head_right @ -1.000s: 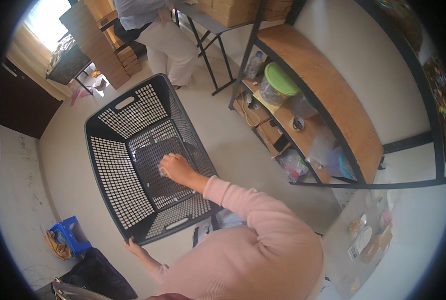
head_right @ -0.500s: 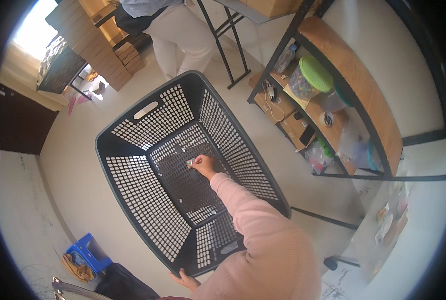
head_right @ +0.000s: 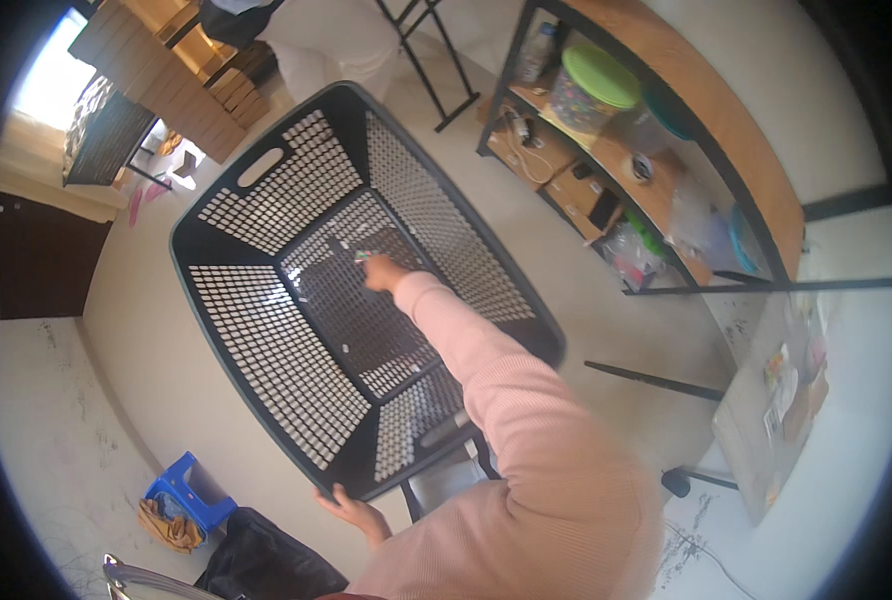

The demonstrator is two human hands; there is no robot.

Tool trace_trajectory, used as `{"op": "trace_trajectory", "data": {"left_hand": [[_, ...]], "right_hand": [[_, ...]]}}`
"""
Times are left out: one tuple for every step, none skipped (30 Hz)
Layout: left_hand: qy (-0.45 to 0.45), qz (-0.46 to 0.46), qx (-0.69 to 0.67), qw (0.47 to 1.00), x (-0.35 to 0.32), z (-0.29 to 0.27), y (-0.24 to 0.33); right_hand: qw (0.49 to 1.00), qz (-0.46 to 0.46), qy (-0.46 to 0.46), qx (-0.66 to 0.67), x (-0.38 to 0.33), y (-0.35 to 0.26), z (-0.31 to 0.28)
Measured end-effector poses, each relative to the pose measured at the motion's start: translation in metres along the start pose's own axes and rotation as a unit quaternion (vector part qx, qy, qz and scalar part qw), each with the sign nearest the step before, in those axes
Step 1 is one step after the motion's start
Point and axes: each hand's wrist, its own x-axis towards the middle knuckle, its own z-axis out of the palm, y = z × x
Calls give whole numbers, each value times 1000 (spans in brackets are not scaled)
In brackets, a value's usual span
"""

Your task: The person repeatedly picks small colorful candies from a clear plastic cup, inspects them, and places them into a black plastic basket. The person also handles small clear plastic bags and a digital scale on the table.

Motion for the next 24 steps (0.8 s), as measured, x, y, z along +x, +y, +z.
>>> {"op": "trace_trajectory", "data": {"left_hand": [[4, 35, -34, 999, 6, 2, -2], [8, 62, -28, 998, 10, 2, -4], [14, 99, -28, 995, 11, 2, -5], [46, 125, -18, 991, 12, 3, -5], [95, 172, -26, 980, 11, 5, -4], [135, 199, -21, 970, 8, 1, -1], [158, 227, -28, 960, -1, -3, 1], [186, 255, -23, 949, -14, -7, 3], [179, 292, -74, 937, -33, -8, 2], [164, 337, -47, 926, -55, -9, -3], [154, 382, -22, 911, -74, -2, -7], [106, 441, -8, 891, -92, 7, -13], [64, 493, 8, 868, -113, 20, -22], [22, 542, 23, 840, -133, 36, -32], [-32, 563, 21, 826, -150, 55, -44], [-84, 581, 20, 809, -166, 75, -59], [-133, 591, 18, 795, -180, 98, -75], [-177, 600, 16, 780, -189, 122, -93], [-221, 603, 16, 767, -195, 143, -110], [-236, 614, -2, 753, -200, 165, -129], [-245, 614, 3, 751, -203, 183, -147], [-257, 612, -1, 748, -206, 201, -164], [-273, 609, -15, 745, -209, 220, -179], [-263, 610, -7, 747, -214, 229, -195]], "right_hand": [[993, -90, -41, -68, -12, -14, -24], [991, -122, -50, -7, -34, -25, -48], [979, -182, -69, -63, -55, -38, -75], [975, -217, -54, -13, -85, -45, -100], [969, -248, -9, 5, -118, -51, -122], [953, -298, 51, 39, -156, -46, -144], [942, -311, 97, 85, -196, -35, -163], [911, -352, 168, 134, -235, -17, -177], [910, -304, 196, 202, -273, 10, -188], [866, -320, 258, 283, -312, 44, -187], [870, -231, 320, 296, -346, 82, -182], [835, -218, 403, 303, -374, 122, -169], [805, -141, 466, 339, -394, 163, -151], [782, -44, 505, 362, -411, 203, -125], [777, 59, 516, 357, -425, 245, -93], [765, 161, 523, 338, -432, 283, -57], [789, 162, 517, 289, -440, 319, -19], [806, 237, 477, 259, -444, 351, 18], [795, 190, 503, 282, -442, 374, 56], [780, 220, 492, 319, -439, 396, 89], [786, 192, 487, 328, -434, 415, 117], [790, 200, 465, 345, -429, 431, 139], [792, 234, 431, 364, -423, 448, 154], [803, 220, 423, 357, -418, 464, 168]]}}
